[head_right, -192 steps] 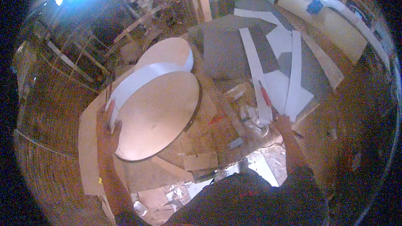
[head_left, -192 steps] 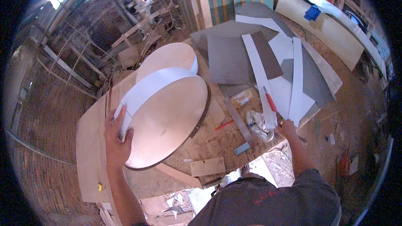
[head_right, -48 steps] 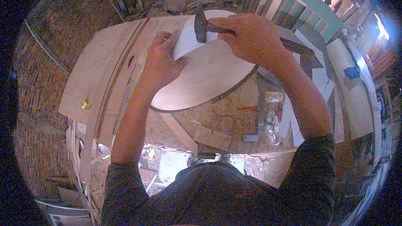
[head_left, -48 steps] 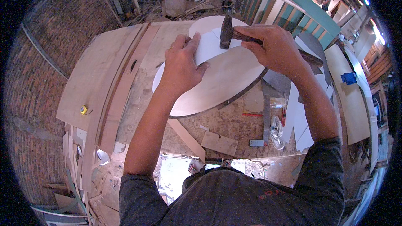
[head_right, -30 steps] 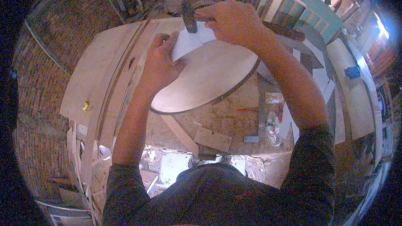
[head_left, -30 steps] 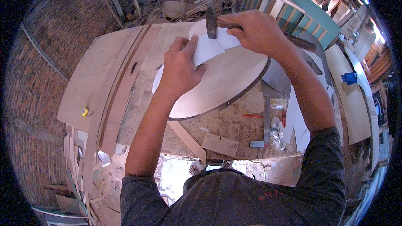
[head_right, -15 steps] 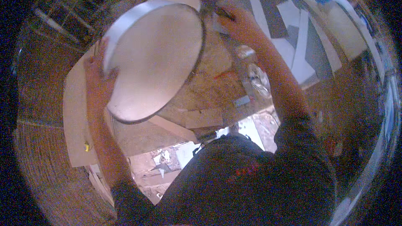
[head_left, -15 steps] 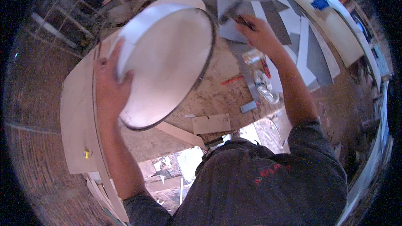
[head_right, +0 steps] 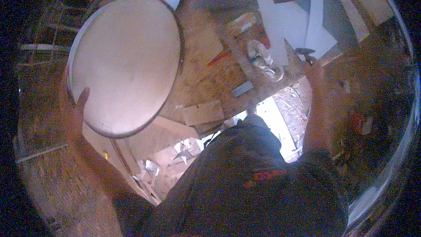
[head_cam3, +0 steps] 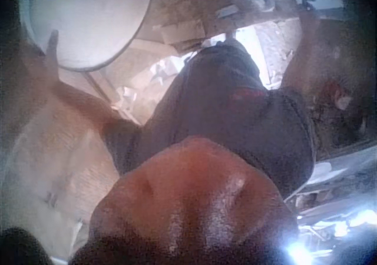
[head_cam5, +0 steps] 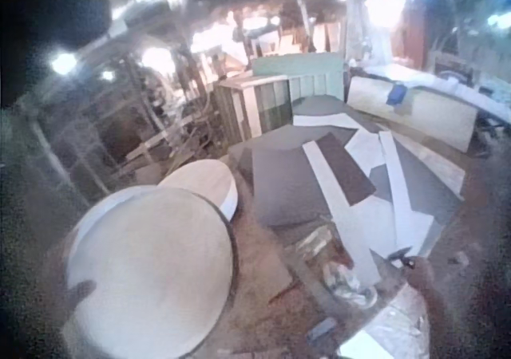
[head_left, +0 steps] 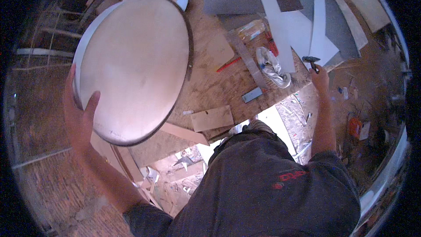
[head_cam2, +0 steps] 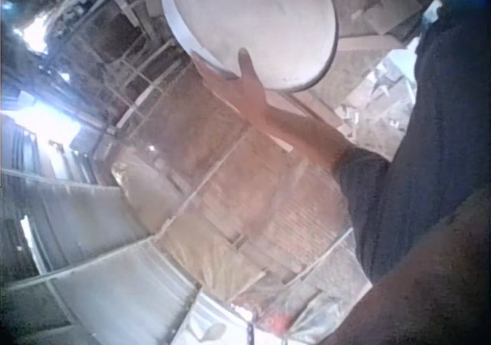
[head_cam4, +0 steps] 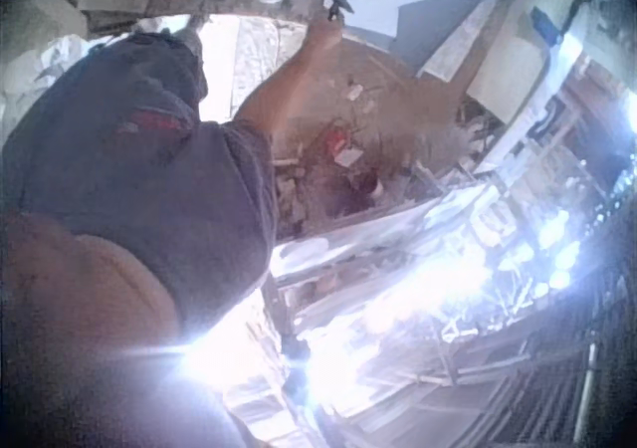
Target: The person uses a template and pencil to mark a curved line on a circular wooden disc, then uses a hammer and a curved metal tool to cut along the marked line, removing a strip of wood to shape the disc.
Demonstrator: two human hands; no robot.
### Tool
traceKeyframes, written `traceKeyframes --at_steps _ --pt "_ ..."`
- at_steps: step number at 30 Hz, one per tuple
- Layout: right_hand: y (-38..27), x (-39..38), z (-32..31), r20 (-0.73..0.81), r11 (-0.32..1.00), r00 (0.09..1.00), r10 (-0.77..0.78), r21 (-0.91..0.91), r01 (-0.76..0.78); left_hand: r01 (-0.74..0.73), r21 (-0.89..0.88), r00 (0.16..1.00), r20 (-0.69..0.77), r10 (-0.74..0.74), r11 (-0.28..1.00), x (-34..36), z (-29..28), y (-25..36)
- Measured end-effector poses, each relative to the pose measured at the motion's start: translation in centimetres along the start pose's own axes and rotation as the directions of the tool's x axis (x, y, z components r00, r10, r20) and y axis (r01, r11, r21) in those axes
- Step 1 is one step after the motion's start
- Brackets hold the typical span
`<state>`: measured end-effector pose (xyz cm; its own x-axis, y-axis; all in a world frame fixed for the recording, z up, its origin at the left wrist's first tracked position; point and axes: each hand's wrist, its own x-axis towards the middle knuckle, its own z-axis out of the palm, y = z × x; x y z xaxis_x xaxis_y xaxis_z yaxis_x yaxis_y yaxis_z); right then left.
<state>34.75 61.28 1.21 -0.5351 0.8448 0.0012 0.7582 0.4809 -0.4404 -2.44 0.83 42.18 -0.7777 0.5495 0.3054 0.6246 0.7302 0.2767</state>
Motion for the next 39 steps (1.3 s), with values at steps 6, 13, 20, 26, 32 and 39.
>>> traceKeyframes --at_steps 6,13,20,26,32,39 --pt "-10.1 0.4 -0.6 -0.085 0.851 0.925 -0.371 -0.43 0.302 0.108 0.012 0.987 -0.118 -0.106 0.994 1.6 2.6 2.7" --pt "-22.6 -15.1 9.0 0.545 0.563 0.363 -0.756 0.257 0.785 0.039 0.0 0.989 -0.144 -0.038 0.999 1.3 2.3 0.6" --pt "-28.3 -26.4 11.9 0.497 0.644 0.44 -0.748 0.384 0.662 -0.125 -0.196 0.982 0.117 0.15 0.973 0.6 -1.0 -3.5" --pt "-36.0 -32.0 19.0 0.828 0.545 0.073 -0.556 0.429 -0.72 0.075 -0.04 0.989 -0.125 -0.08 0.996 -0.9 0.4 -8.3" --pt "-41.6 -34.8 27.9 0.749 0.166 0.324 -0.578 0.496 -0.852 -0.021 -0.185 0.986 -0.167 -0.01 0.982 0.7 2.6 -10.7" --pt "-50.4 -34.4 18.9 0.863 -0.272 0.239 -0.445 0.124 -0.954 0.082 -0.49 0.971 -0.155 -0.18 0.868 -4.1 0.4 -14.6"
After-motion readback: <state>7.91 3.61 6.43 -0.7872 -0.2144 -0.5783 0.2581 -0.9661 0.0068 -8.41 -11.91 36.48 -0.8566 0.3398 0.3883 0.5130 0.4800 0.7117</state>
